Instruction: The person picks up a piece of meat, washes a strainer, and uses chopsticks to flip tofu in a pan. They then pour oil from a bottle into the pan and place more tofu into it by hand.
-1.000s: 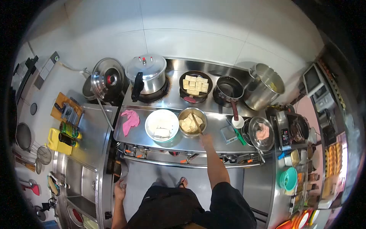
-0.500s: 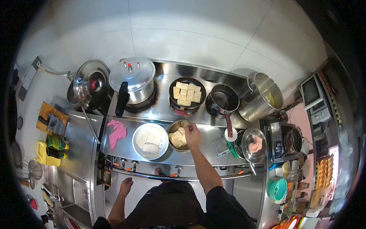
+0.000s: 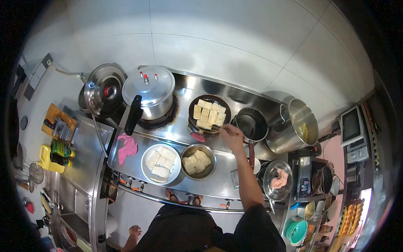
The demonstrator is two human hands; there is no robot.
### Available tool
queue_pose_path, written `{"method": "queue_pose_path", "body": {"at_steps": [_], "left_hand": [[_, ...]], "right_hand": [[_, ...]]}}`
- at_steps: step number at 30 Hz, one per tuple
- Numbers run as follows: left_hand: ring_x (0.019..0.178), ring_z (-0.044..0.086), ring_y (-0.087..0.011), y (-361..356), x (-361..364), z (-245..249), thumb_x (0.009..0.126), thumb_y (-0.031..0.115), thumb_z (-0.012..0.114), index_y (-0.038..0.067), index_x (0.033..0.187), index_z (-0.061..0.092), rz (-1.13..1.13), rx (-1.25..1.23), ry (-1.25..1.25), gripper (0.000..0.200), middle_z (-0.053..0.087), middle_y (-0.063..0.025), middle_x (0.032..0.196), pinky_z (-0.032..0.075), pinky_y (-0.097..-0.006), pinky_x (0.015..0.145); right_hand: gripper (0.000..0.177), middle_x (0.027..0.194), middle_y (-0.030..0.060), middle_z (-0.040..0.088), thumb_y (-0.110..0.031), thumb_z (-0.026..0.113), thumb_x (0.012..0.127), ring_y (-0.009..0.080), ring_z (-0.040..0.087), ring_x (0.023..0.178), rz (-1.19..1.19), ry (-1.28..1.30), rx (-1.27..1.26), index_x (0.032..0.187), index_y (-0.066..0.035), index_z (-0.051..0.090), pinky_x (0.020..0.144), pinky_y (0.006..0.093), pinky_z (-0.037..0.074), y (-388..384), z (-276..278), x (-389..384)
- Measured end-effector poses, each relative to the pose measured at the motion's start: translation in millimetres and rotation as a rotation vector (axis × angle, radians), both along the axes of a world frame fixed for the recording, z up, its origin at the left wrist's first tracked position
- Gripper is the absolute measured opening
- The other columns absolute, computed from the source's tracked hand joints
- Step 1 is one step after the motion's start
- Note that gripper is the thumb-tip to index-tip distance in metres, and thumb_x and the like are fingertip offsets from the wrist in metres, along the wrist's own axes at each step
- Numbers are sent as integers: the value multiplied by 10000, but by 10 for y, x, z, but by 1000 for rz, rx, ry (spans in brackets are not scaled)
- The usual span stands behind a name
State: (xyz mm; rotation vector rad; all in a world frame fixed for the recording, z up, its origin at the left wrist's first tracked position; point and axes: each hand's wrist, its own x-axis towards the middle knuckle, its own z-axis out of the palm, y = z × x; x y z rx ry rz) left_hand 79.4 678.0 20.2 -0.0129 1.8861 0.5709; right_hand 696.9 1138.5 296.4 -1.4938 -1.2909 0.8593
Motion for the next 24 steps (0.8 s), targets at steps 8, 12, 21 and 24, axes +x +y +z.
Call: {"method": "queue_pose_path", "body": {"at_steps": [8,12,21,24], "left_hand": [[615,600,-145,-113,900,99,952,277,621,90,1088,595,23,242,-87,232,646,-51,857,454,-286,501],[724,625,-141,226,1207,441,955,237,607,74,1204,566,-61,203,-42,301,671,-63,972,481,-268,596],[743,646,-172,189,1144,512,949,192,563,44,1206,567,-75,147,59,297,675,-85,998,498,-295,612],[738,648,-179,64,1146,514,953,190,555,47,1201,569,-67,113,59,287,677,-89,993,501,-306,604]], "right_hand": [[113,804,62,702,-86,676,832,109,634,740,444,-283,-129,892,7,695,719,264,516,776,-342,-88],[105,826,69,709,-53,656,841,111,642,753,435,-227,-108,914,5,704,721,258,515,979,-503,-28],[289,802,49,684,-276,655,890,110,617,641,83,-66,-150,966,-2,710,580,251,512,1240,-359,339],[252,809,83,679,-202,665,859,135,645,609,-69,251,-176,974,22,681,537,240,547,1266,-459,451]]}}
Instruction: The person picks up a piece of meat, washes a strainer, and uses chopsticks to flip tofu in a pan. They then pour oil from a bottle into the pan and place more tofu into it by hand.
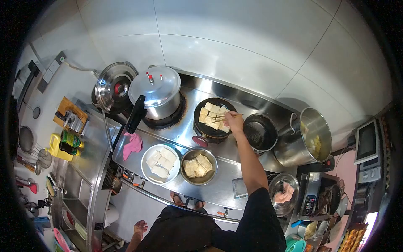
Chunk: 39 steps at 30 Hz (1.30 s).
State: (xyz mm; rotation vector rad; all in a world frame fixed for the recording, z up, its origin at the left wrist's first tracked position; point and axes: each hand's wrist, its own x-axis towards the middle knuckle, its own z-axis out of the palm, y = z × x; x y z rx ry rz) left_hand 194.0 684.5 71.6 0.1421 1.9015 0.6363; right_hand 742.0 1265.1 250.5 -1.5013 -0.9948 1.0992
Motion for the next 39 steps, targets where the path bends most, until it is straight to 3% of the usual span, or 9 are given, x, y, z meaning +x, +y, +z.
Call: {"method": "queue_pose_path", "body": {"at_steps": [6,9,18,21,22,26,32,39], "left_hand": [[735,653,-184,-104,23,27,954,192,551,42,1188,569,6,-14,-5,278,678,-90,987,505,-312,602],[745,653,-184,-103,28,61,950,192,552,41,1195,565,5,-1,0,288,677,-92,992,506,-312,616],[764,654,-180,21,20,64,947,194,554,47,1225,555,-19,-18,-4,314,679,-90,996,505,-313,641],[746,652,-167,99,11,42,952,205,565,51,1214,562,-10,-11,-12,304,682,-81,992,499,-300,624],[740,652,-163,119,8,31,953,209,570,52,1209,565,4,-4,-14,300,683,-78,991,497,-295,617],[722,647,-153,142,17,46,954,216,581,56,1187,575,14,54,-12,282,682,-68,979,491,-283,596],[723,644,-161,71,-12,-60,955,208,575,53,1186,574,9,17,-32,278,681,-72,962,495,-294,604],[719,643,-162,-16,-1,-66,958,215,572,52,1176,575,7,34,-29,273,681,-74,952,494,-294,593]], "right_hand": [[189,882,140,664,-86,627,837,192,681,631,-105,218,-129,982,36,620,534,275,586,167,-339,236],[137,776,104,641,-111,611,843,182,646,591,-113,184,-181,896,15,618,534,289,573,244,-420,278],[186,810,158,666,-101,624,811,219,677,595,-21,25,-254,912,54,606,524,305,586,297,-282,135],[194,791,167,662,-90,620,806,236,686,611,-113,27,-244,912,71,599,525,304,593,280,-312,50],[228,812,207,666,-41,641,761,262,699,616,-138,78,-231,912,124,591,504,327,600,286,-312,53],[260,841,205,661,-67,614,786,275,699,623,-72,104,-290,963,120,581,530,330,612,227,-175,110],[287,881,207,657,-60,611,806,291,706,674,-109,232,-312,1027,118,573,553,340,616,148,-448,93],[193,872,189,659,-76,601,840,280,697,674,-209,402,-324,956,77,577,581,320,614,146,-635,125]]}}
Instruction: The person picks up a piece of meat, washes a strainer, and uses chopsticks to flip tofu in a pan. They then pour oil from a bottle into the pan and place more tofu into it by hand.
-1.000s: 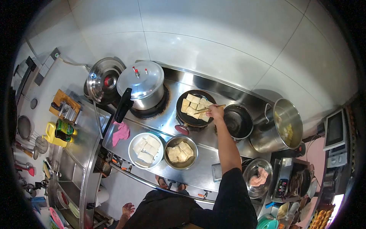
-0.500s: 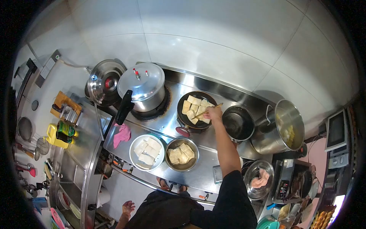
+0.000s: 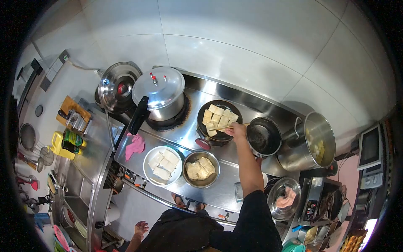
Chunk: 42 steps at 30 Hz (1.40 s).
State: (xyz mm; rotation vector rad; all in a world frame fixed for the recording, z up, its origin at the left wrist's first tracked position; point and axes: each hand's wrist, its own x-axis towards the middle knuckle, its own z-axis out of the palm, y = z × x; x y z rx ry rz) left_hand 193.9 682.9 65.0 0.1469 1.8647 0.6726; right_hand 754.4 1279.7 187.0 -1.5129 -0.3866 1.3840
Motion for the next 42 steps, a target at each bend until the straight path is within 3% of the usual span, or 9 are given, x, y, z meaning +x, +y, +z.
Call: {"method": "queue_pose_path", "body": {"at_steps": [3,7,17,24,28,31,36,39,42], "left_hand": [[715,640,-159,8,38,15,954,221,579,56,1166,579,6,5,-1,269,682,-73,955,491,-291,587],[708,636,-157,23,59,-24,951,227,587,62,1155,585,21,1,-26,263,680,-68,957,485,-284,581],[708,628,-141,47,207,-107,973,209,556,74,1155,588,-30,-32,-62,229,676,-45,951,479,-287,587],[705,627,-137,225,91,-151,961,213,555,60,1157,586,-74,24,-55,250,673,-50,960,476,-279,581],[731,636,-161,284,93,-56,960,258,592,61,1157,585,-39,70,-49,278,674,-82,971,494,-277,591],[708,627,-132,224,114,-31,945,216,565,60,1184,580,-30,70,-74,286,677,-53,969,474,-274,590],[716,626,-144,68,145,4,953,204,563,64,1186,574,-36,-36,-52,271,674,-57,961,474,-277,598],[722,623,-152,-53,111,-135,959,208,556,66,1182,573,-40,-54,-86,265,672,-61,961,476,-284,604],[726,622,-156,-13,110,-104,954,203,560,72,1179,574,-34,-57,-93,260,670,-64,963,478,-287,609]], "right_hand": [[166,811,177,661,-106,599,849,243,685,640,-60,91,-34,917,43,573,556,280,602,33,-12,148],[191,822,168,652,-122,603,849,240,684,684,17,95,-54,938,44,572,609,296,605,-42,94,279],[177,828,129,647,-150,622,831,232,685,677,283,-76,-87,876,20,610,587,288,593,-1155,1191,242],[207,889,140,662,-152,627,838,265,692,742,347,-66,-142,936,30,617,640,342,601,-1383,735,-347],[244,907,142,660,-182,642,848,275,694,759,288,-32,-81,962,30,611,636,339,601,-1572,104,-776],[276,911,140,661,-215,647,864,276,697,760,238,-16,-78,996,24,605,634,338,599,-1924,-213,-978],[285,908,133,663,-241,623,906,262,703,764,298,-46,-131,1038,10,594,626,335,596,-2159,-45,-750],[244,918,134,665,-215,620,905,231,690,654,141,-189,34,1024,-2,613,549,307,574,-1896,374,-407],[248,758,107,666,-212,640,883,165,666,592,-24,-426,330,906,35,652,502,279,548,-1350,612,-55]]}}
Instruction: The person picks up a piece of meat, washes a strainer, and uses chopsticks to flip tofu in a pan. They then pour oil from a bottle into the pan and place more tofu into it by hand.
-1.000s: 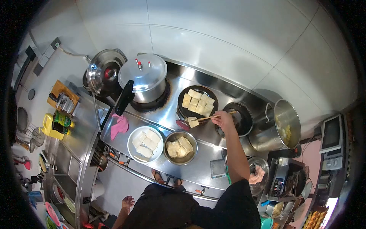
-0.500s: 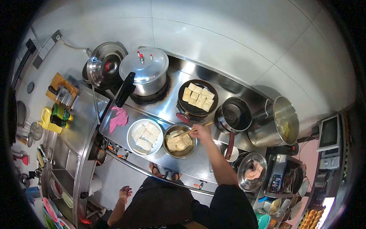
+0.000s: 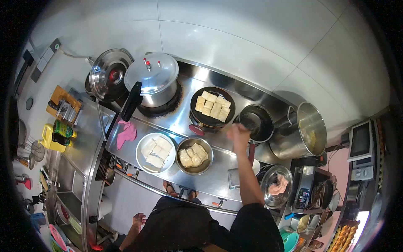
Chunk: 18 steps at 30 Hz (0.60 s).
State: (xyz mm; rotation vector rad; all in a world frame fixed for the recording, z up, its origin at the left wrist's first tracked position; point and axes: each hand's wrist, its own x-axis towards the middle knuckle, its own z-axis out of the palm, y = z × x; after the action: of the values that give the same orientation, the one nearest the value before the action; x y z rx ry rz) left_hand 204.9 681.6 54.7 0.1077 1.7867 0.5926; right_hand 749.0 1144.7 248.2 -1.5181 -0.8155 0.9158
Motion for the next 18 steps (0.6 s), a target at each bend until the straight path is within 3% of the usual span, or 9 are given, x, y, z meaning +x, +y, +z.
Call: {"method": "queue_pose_path", "body": {"at_steps": [4,7,10,13,16,18], "left_hand": [[738,624,-155,172,14,41,946,202,567,78,1183,575,-11,37,31,268,669,-65,970,478,-285,613],[743,626,-153,325,16,89,940,198,563,71,1183,575,22,99,37,274,671,-65,978,479,-281,618],[732,628,-151,348,86,185,935,187,558,62,1179,576,47,132,27,275,673,-64,982,482,-277,615],[714,628,-150,275,85,140,936,177,556,58,1177,576,49,110,6,270,676,-69,984,482,-274,601],[703,630,-162,129,61,52,951,178,555,60,1169,572,41,37,13,249,676,-80,968,481,-275,578],[704,631,-168,-34,-17,-96,957,187,563,62,1158,572,26,-4,31,237,673,-83,956,482,-276,575]], "right_hand": [[235,786,111,688,-212,649,879,179,672,586,-109,-187,46,922,19,664,509,288,551,749,-143,242],[229,780,131,696,-181,649,867,181,682,587,-80,-842,-129,925,40,666,512,291,562,1238,-554,497],[294,775,191,706,-263,623,809,316,694,638,-148,-588,-244,856,16,704,697,356,557,1346,-646,397],[256,752,170,709,-231,623,820,265,699,621,-151,-444,-269,858,6,712,643,330,567,1353,-539,341],[223,802,139,693,-167,634,874,192,680,582,-123,-212,-178,936,45,661,503,297,563,1190,-119,137],[234,816,136,689,-172,628,883,188,678,595,-49,-143,-103,954,49,655,519,290,564,1212,-109,92]]}}
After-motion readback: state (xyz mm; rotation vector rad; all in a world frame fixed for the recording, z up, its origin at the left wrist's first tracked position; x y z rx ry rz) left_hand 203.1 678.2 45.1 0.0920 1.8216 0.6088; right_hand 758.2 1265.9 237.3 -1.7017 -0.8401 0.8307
